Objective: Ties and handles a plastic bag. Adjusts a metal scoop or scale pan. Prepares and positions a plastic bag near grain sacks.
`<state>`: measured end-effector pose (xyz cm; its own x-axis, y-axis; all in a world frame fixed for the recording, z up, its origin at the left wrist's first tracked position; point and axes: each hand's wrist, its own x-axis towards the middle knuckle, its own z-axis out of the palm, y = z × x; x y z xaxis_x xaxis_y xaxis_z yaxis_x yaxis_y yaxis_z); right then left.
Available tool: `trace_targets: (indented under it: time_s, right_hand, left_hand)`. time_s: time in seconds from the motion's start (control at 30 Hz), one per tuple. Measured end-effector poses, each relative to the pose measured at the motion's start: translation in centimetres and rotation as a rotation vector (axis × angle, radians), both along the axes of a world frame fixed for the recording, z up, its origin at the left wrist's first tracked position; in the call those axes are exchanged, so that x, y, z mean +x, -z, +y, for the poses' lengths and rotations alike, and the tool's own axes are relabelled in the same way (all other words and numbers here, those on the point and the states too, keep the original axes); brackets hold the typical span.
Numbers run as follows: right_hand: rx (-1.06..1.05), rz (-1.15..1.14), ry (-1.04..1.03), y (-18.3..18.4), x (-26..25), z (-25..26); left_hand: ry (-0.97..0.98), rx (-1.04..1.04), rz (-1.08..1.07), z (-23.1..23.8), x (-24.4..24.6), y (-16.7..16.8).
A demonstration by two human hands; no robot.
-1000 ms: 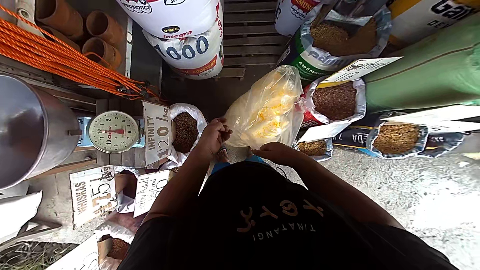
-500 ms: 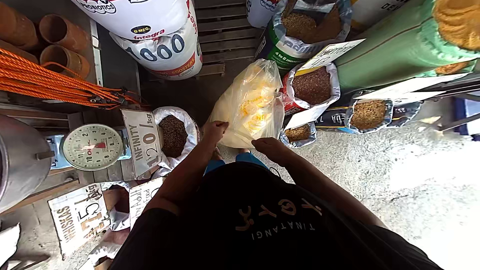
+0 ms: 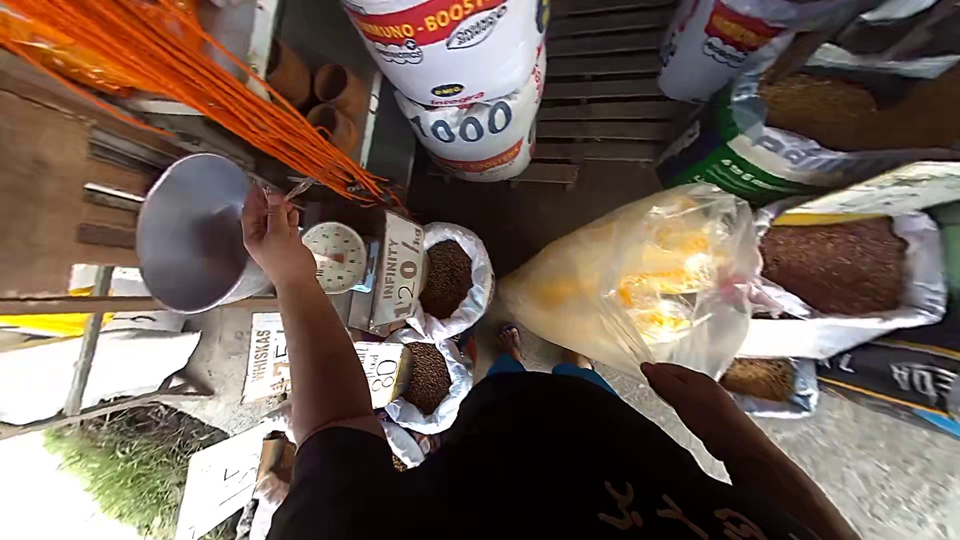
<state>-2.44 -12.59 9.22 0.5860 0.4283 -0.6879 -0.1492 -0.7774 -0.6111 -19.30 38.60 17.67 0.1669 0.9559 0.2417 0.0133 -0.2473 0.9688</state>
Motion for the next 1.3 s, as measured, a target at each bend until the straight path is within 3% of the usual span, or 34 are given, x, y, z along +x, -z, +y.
trace_targets:
  time_s: [0.13, 0.2, 0.27, 0.37, 0.57, 0.83, 0.97, 1.1, 1.3]
  right_hand:
    - [-0.042, -0.088, -0.093, 0.7, 0.4, 1.4]
    - [-0.067, -0.118, -0.127, 1.1, 1.1, 1.2]
    - [-0.041, -0.174, -0.172, 1.7, 1.6, 0.5]
    - [-0.073, -0.199, -0.232, 0.8, 1.5, 1.0]
    - [-0.033, -0.206, -0.246, 1.6, 0.1, 0.7]
    - [-0.025, -0.198, -0.223, 1.0, -0.4, 0.4]
    - [-0.055, -0.183, -0.195, -0.5, -0.7, 1.4]
    - [-0.034, -0.215, -0.206, 0.2, -0.6, 1.3]
    - [-0.061, -0.195, -0.182, 0.6, -0.6, 1.4]
  left_hand:
    - [-0.476, 0.315, 0.305, 4.3, -5.1, -4.3]
    - [-0.606, 0.278, 0.473, 5.9, -6.9, -5.1]
    - [-0.69, 0.149, 0.776, 7.0, -8.6, -5.4]
    - [-0.679, 0.002, 1.053, 7.9, -10.6, -5.7]
    - [-0.457, -0.013, 1.364, 8.4, -13.0, -5.7]
    - [-0.449, -0.129, 1.308, 7.3, -12.6, -5.9]
    - [-0.19, -0.037, 1.333, 7.1, -12.9, -5.1]
    - [0.026, -0.004, 1.356, 7.2, -13.1, -4.7]
    - [0.02, -0.068, 1.332, 7.3, -13.4, -4.7]
